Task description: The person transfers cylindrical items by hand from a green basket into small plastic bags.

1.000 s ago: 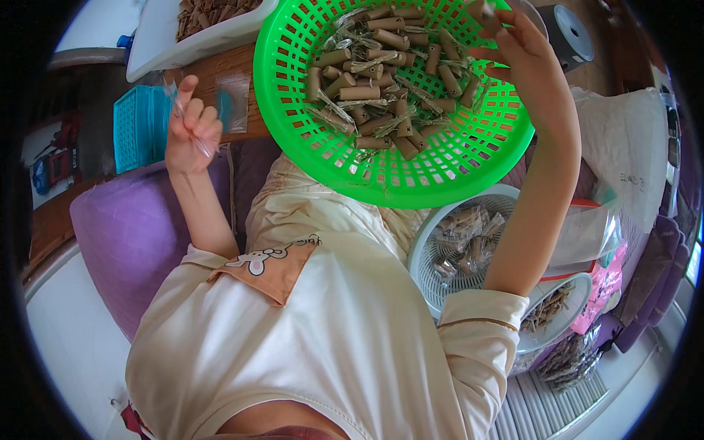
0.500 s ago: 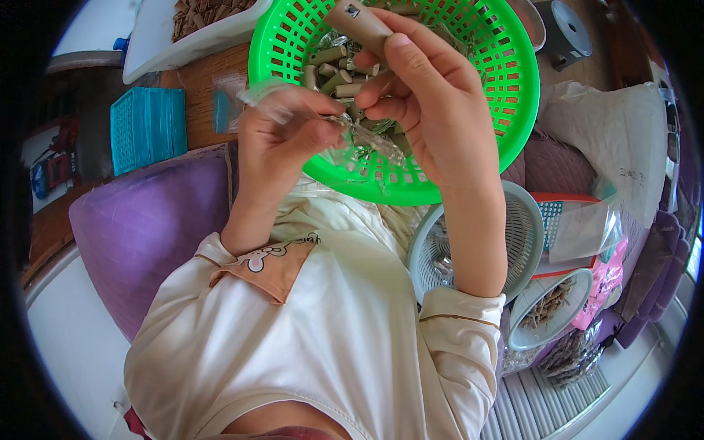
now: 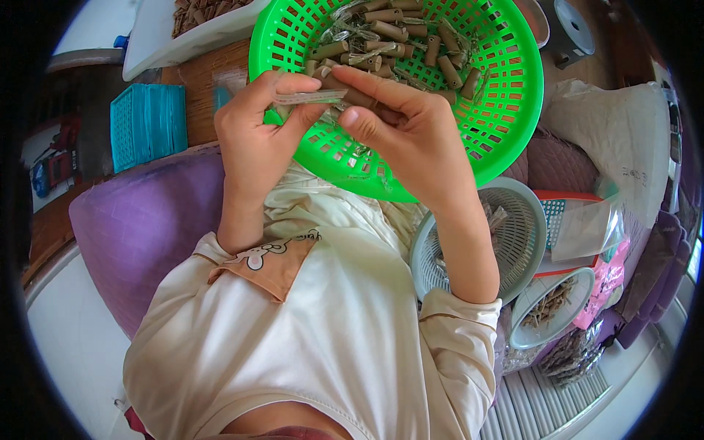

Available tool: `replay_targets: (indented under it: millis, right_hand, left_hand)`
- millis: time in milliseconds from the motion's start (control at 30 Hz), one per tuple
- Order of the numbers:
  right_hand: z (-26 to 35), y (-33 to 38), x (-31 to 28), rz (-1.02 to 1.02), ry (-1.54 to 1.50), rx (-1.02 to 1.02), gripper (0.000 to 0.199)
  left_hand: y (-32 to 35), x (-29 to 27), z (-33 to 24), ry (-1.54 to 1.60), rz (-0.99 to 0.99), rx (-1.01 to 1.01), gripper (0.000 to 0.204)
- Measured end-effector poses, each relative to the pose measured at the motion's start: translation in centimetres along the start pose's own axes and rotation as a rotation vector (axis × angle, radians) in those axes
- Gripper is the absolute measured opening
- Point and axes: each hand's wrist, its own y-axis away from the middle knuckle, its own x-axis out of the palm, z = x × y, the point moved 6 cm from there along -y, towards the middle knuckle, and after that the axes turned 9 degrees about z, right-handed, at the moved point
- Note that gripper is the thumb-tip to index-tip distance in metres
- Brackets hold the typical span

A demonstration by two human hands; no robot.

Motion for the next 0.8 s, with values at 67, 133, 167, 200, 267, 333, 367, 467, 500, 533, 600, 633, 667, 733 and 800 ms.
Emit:
replay_targets:
  millis: [67,133,167,200,267,333,367,467,500,533,600,633,667,733,800]
  right_hand:
    - [-0.6,0.0,-0.4,-0.016,0.026,0.097,0.033]
    - [-0.9,-0.2,-0.6,-0.050,0.007,0.084,0.032]
    - [-1.1,-0.3,-0.9,-0.083,-0.011,0.070,0.030]
    - [-1.4,-0.3,-1.0,-0.083,-0.011,0.070,0.030]
    - [-1.3,-0.1,-1.8,-0.170,-0.019,-0.001,0.029]
    - [-0.8,0.2,-2.5,-0.240,0.002,-0.061,0.029]
    - [-0.3,0.5,-3.1,-0.310,0.023,-0.122,0.029]
    - [0.3,1.0,-4.2,-0.353,-0.030,-0.186,0.031]
    - [0.5,1.2,-4.2,-0.361,-0.060,-0.180,0.032]
    - [0.9,1.4,-4.0,-0.363,-0.059,-0.180,0.032]
    - [1.5,1.6,-3.5,-0.323,-0.172,-0.202,0.034]
    - [1.5,1.9,-3.6,-0.324,-0.172,-0.202,0.034]
    - [1.4,2.0,-3.4,-0.267,-0.210,-0.188,0.035]
    - [1.2,2.1,-3.1,-0.209,-0.248,-0.174,0.036]
    - [1.2,2.0,-2.5,-0.104,-0.257,-0.166,0.037]
  left_hand:
    - [0.0,0.2,-0.1,-0.031,0.006,0.052,0.022]
    - [0.2,0.4,-0.4,-0.062,0.012,0.105,0.023]
    - [0.2,0.9,0.4,0.118,0.062,-0.028,0.023]
    - [0.4,1.5,1.1,0.298,0.111,-0.161,0.023]
    - [0.7,2.3,2.1,0.538,0.185,-0.262,0.022]
    - [1.1,3.2,2.6,0.776,0.259,-0.364,0.023]
    - [1.2,3.4,2.7,0.782,0.263,-0.386,0.022]
    - [1.4,3.7,3.4,0.725,0.303,-0.374,0.022]
    - [1.4,3.9,3.4,0.664,0.340,-0.338,0.023]
    - [1.3,4.0,3.3,0.665,0.342,-0.338,0.023]
    - [1.2,4.3,2.9,0.749,0.346,-0.374,0.020]
    - [1.1,4.3,2.8,0.750,0.348,-0.374,0.020]
    - [1.2,4.4,2.8,0.731,0.370,-0.403,0.019]
    - [1.1,4.3,2.4,0.711,0.394,-0.434,0.018]
    - [1.1,4.3,2.3,0.596,0.456,-0.491,0.023]
